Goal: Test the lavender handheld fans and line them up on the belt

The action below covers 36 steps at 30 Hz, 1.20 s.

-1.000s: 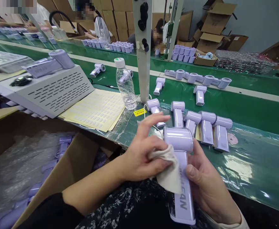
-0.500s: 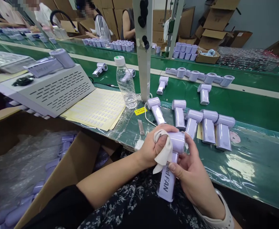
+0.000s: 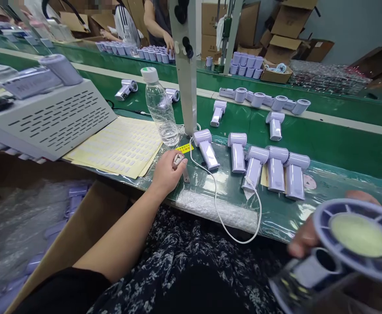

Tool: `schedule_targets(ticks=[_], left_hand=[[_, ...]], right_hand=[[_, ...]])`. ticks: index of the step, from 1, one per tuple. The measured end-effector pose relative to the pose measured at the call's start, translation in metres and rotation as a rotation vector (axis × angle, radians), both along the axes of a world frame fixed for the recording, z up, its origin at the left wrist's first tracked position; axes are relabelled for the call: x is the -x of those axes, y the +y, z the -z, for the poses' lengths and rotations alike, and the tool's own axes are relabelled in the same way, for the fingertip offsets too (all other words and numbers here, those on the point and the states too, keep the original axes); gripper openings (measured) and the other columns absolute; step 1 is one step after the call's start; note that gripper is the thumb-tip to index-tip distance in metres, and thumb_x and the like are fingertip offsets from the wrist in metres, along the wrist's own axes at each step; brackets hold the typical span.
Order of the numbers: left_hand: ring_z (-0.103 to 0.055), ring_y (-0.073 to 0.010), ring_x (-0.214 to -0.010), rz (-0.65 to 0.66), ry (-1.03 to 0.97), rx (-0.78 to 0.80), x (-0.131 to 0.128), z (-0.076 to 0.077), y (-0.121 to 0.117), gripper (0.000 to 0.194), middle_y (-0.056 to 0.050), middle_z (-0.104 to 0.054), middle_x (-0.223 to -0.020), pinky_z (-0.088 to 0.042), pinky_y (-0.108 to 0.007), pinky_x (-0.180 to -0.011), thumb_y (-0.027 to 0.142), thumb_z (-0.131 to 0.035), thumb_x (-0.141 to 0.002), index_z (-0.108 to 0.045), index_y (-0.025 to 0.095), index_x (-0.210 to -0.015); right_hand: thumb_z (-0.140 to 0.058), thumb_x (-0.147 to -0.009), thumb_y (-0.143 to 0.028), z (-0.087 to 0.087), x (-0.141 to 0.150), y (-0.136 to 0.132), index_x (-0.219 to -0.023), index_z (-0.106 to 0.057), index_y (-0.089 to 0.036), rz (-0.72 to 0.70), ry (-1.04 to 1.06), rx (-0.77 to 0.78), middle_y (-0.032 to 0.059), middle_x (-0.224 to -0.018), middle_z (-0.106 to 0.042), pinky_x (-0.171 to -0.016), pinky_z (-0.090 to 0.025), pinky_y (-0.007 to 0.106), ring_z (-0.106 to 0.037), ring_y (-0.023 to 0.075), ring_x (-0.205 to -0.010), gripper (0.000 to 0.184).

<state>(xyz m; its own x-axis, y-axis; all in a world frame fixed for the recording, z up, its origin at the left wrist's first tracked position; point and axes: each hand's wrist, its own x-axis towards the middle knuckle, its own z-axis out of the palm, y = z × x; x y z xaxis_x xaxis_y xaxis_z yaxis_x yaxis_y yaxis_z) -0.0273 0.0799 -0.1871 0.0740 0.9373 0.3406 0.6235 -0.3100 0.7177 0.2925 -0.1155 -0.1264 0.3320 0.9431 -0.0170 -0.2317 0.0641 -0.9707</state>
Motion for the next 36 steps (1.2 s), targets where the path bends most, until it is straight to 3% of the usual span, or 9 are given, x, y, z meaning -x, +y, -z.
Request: schedule_targets(ticks=[2,4,8,12,15,21,25,29,36], left_hand=[[-0.061,-0.0273,-0.102,0.017,0.021,-0.019,-0.001,0.003,0.001,0.029,-0.008,-0.062,-0.103,-0.050,-0.042,-0.096,0.044,-0.051,-0.089,-0.065,0.021,-0.097],[-0.060,-0.0277,-0.110,0.007,0.031,-0.039,-0.002,0.005,0.003,0.032,-0.009,-0.060,-0.108,-0.048,-0.043,-0.104,0.044,-0.045,-0.093,-0.066,0.021,-0.100],[-0.056,-0.0270,-0.122,-0.046,0.046,-0.072,-0.001,0.007,0.007,0.034,-0.011,-0.058,-0.119,-0.042,-0.043,-0.114,0.040,-0.041,-0.096,-0.064,0.020,-0.110],[-0.055,-0.0288,-0.123,-0.067,0.056,-0.076,0.000,0.010,0.009,0.028,-0.012,-0.058,-0.121,-0.043,-0.046,-0.114,0.036,-0.050,-0.090,-0.063,0.021,-0.110],[-0.056,-0.0304,-0.121,-0.054,0.064,-0.070,-0.001,0.011,0.012,0.025,-0.012,-0.060,-0.119,-0.043,-0.048,-0.113,0.034,-0.055,-0.085,-0.064,0.021,-0.105],[-0.058,-0.0323,-0.118,-0.029,0.098,-0.030,-0.002,0.011,0.017,0.021,-0.012,-0.062,-0.114,-0.045,-0.051,-0.110,0.035,-0.056,-0.084,-0.065,0.022,-0.098],[-0.058,-0.0315,-0.117,-0.020,0.112,-0.024,-0.003,0.009,0.015,0.020,-0.011,-0.063,-0.113,-0.045,-0.051,-0.109,0.036,-0.055,-0.085,-0.065,0.023,-0.095],[-0.057,-0.0302,-0.117,-0.024,0.134,-0.015,-0.003,0.010,0.015,0.020,-0.010,-0.063,-0.114,-0.045,-0.049,-0.109,0.035,-0.056,-0.084,-0.066,0.023,-0.096],[-0.058,-0.0297,-0.117,-0.011,0.147,-0.009,-0.002,0.009,0.014,0.020,-0.010,-0.064,-0.115,-0.045,-0.048,-0.109,0.035,-0.055,-0.085,-0.066,0.023,-0.095]], right_hand=[[-0.094,-0.064,-0.028,0.007,-0.015,0.002,-0.129,-0.065,-0.032,0.181,-0.070,-0.051,-0.0008,-0.093,-0.078,-0.053,-0.062,0.027,-0.072,0.0155,-0.059,0.071],[-0.094,-0.064,-0.022,0.014,-0.024,0.005,-0.126,-0.067,-0.028,0.340,-0.097,-0.113,-0.0021,-0.102,-0.076,-0.059,-0.061,0.019,-0.072,0.0113,-0.068,0.067],[-0.096,-0.060,-0.052,0.026,-0.033,0.006,-0.112,-0.069,-0.031,0.328,-0.127,-0.069,0.0054,-0.098,-0.071,-0.053,-0.060,0.033,-0.068,0.0223,-0.069,0.062],[-0.099,-0.059,-0.035,0.031,-0.028,0.012,-0.120,-0.060,-0.029,0.482,-0.326,-0.031,0.0065,-0.121,-0.063,-0.065,-0.058,0.034,-0.065,0.0219,-0.085,0.073],[-0.094,-0.068,-0.047,0.024,-0.012,0.016,-0.128,-0.055,-0.032,0.339,-0.113,-0.079,0.0059,-0.117,-0.065,-0.067,-0.060,0.037,-0.068,0.0234,-0.083,0.073],[-0.095,-0.060,-0.058,-0.005,0.033,0.018,-0.127,-0.059,-0.031,0.112,0.192,-0.029,0.0036,-0.110,-0.070,-0.068,-0.062,0.035,-0.070,0.0208,-0.078,0.080],[-0.095,-0.062,-0.057,-0.012,0.050,0.018,-0.121,-0.063,-0.028,0.007,0.215,-0.012,0.0032,-0.105,-0.072,-0.066,-0.061,0.033,-0.067,0.0198,-0.076,0.072],[-0.092,-0.064,-0.061,-0.012,0.056,0.017,-0.128,-0.061,-0.029,-0.047,0.189,0.001,0.0034,-0.099,-0.071,-0.060,-0.058,0.033,-0.066,0.0207,-0.072,0.078],[-0.095,-0.062,-0.056,-0.014,0.060,0.015,-0.127,-0.062,-0.031,-0.060,0.164,-0.026,0.0041,-0.111,-0.070,-0.072,-0.061,0.033,-0.068,0.0208,-0.082,0.077]])
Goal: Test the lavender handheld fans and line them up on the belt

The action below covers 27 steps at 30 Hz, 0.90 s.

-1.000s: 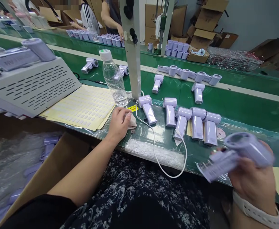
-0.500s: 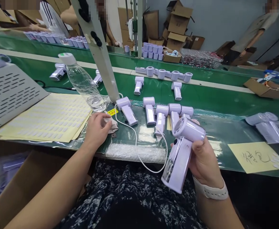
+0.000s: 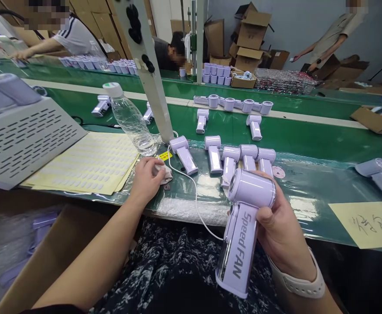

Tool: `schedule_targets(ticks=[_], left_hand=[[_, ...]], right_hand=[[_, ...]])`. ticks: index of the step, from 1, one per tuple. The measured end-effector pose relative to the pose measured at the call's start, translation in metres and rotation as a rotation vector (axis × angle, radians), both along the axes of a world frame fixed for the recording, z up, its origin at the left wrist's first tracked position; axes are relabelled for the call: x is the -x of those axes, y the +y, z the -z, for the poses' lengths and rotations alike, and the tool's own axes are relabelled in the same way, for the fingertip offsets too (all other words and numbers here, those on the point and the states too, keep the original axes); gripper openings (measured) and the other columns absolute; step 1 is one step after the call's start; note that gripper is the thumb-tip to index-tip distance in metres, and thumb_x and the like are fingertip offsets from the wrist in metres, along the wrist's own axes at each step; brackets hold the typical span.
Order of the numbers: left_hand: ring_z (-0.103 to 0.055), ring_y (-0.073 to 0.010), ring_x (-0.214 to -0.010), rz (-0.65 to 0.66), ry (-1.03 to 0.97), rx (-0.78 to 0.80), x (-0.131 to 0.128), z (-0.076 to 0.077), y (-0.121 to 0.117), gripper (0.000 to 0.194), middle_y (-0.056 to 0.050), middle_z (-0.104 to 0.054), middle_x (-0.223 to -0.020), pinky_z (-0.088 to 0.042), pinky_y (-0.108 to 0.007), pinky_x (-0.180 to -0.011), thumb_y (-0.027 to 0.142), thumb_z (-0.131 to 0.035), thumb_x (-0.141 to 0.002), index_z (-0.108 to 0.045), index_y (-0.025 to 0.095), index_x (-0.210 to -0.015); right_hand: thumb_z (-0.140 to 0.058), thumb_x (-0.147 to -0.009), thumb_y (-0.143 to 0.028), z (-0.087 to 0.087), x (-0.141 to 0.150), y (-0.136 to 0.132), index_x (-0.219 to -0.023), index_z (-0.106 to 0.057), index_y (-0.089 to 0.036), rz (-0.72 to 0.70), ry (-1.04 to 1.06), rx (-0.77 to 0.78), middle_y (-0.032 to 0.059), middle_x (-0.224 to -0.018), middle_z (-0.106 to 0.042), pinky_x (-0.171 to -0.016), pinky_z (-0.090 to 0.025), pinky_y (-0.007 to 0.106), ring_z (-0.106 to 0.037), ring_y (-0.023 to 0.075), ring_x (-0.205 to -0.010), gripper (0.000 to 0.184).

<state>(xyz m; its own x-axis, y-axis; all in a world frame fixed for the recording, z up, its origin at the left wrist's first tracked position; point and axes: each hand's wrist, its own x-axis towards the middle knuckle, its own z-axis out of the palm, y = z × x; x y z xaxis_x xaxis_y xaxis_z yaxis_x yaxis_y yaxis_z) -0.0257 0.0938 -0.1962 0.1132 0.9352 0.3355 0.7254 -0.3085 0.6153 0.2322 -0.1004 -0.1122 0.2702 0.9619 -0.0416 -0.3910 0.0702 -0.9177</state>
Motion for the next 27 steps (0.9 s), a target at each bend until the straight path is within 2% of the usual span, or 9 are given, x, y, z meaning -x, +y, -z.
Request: schedule_targets(ticks=[7,10,12,15,17,18,21,24,27], left_hand=[[-0.059,-0.0299,-0.116,0.001,0.008,-0.019,-0.002,0.003,0.001,0.019,-0.009,-0.064,-0.113,-0.046,-0.049,-0.108,0.034,-0.057,-0.084,-0.067,0.023,-0.095],[-0.059,-0.0298,-0.118,-0.020,-0.001,-0.072,-0.002,-0.005,-0.007,0.019,-0.010,-0.065,-0.114,-0.045,-0.049,-0.109,0.034,-0.054,-0.087,-0.065,0.022,-0.097],[-0.058,-0.0300,-0.118,-0.088,0.023,-0.180,0.008,-0.016,-0.014,0.023,-0.011,-0.066,-0.114,-0.044,-0.048,-0.111,0.038,-0.052,-0.091,-0.065,0.021,-0.099],[-0.060,-0.0310,-0.110,-0.267,0.083,-0.322,0.045,-0.031,-0.012,0.029,-0.010,-0.068,-0.104,-0.045,-0.050,-0.107,0.042,-0.049,-0.094,-0.066,0.019,-0.099],[-0.062,-0.0335,-0.107,-0.383,0.158,-0.273,0.077,-0.034,0.000,0.028,-0.011,-0.067,-0.097,-0.045,-0.054,-0.106,0.038,-0.049,-0.091,-0.068,0.017,-0.095],[-0.060,-0.0361,-0.114,-0.399,0.216,-0.225,0.092,-0.032,0.007,0.031,-0.013,-0.066,-0.102,-0.042,-0.056,-0.109,0.038,-0.048,-0.089,-0.068,0.016,-0.096],[-0.056,-0.0417,-0.124,-0.323,0.337,-0.031,0.124,-0.019,0.023,0.042,-0.019,-0.065,-0.113,-0.038,-0.059,-0.111,0.039,-0.044,-0.087,-0.068,0.008,-0.104],[-0.059,-0.0402,-0.122,-0.298,0.369,0.012,0.130,-0.010,0.025,0.046,-0.018,-0.067,-0.112,-0.040,-0.056,-0.109,0.039,-0.041,-0.088,-0.068,0.006,-0.106],[-0.054,-0.0385,-0.129,-0.313,0.373,-0.047,0.119,-0.011,0.014,0.052,-0.012,-0.064,-0.120,-0.035,-0.053,-0.111,0.046,-0.036,-0.094,-0.066,0.009,-0.115]], right_hand=[[-0.095,-0.064,-0.052,0.001,0.002,-0.003,-0.128,-0.063,-0.034,-0.018,-0.013,-0.017,0.0013,-0.109,-0.069,-0.066,-0.061,0.025,-0.066,0.0158,-0.078,0.074],[-0.096,-0.063,-0.052,0.000,0.002,-0.004,-0.129,-0.063,-0.035,-0.012,-0.015,-0.005,0.0015,-0.107,-0.069,-0.065,-0.061,0.024,-0.067,0.0165,-0.079,0.076],[-0.096,-0.062,-0.053,-0.001,0.002,-0.005,-0.129,-0.063,-0.034,-0.015,-0.015,0.012,0.0019,-0.105,-0.070,-0.064,-0.060,0.024,-0.067,0.0162,-0.077,0.077],[-0.094,-0.064,-0.057,-0.003,0.001,-0.005,-0.129,-0.062,-0.031,-0.062,0.005,0.055,0.0025,-0.099,-0.070,-0.061,-0.060,0.027,-0.066,0.0160,-0.069,0.076],[-0.091,-0.065,-0.062,-0.003,0.002,-0.003,-0.130,-0.062,-0.029,-0.090,0.019,0.078,0.0027,-0.093,-0.071,-0.059,-0.060,0.028,-0.066,0.0166,-0.065,0.078],[-0.090,-0.065,-0.063,-0.003,0.003,-0.002,-0.130,-0.062,-0.029,-0.096,0.027,0.083,0.0027,-0.091,-0.071,-0.057,-0.059,0.028,-0.066,0.0168,-0.064,0.078],[-0.089,-0.068,-0.063,-0.001,0.005,0.004,-0.129,-0.063,-0.028,-0.112,0.057,0.095,0.0028,-0.091,-0.071,-0.054,-0.058,0.029,-0.065,0.0165,-0.060,0.076],[-0.089,-0.069,-0.062,0.002,0.009,0.010,-0.129,-0.062,-0.028,-0.140,0.097,0.100,0.0055,-0.103,-0.073,-0.053,-0.058,0.029,-0.068,0.0182,-0.064,0.074],[-0.087,-0.070,-0.064,0.004,0.016,0.012,-0.131,-0.061,-0.028,-0.155,0.098,0.103,0.0084,-0.111,-0.073,-0.056,-0.059,0.032,-0.071,0.0219,-0.072,0.076]])
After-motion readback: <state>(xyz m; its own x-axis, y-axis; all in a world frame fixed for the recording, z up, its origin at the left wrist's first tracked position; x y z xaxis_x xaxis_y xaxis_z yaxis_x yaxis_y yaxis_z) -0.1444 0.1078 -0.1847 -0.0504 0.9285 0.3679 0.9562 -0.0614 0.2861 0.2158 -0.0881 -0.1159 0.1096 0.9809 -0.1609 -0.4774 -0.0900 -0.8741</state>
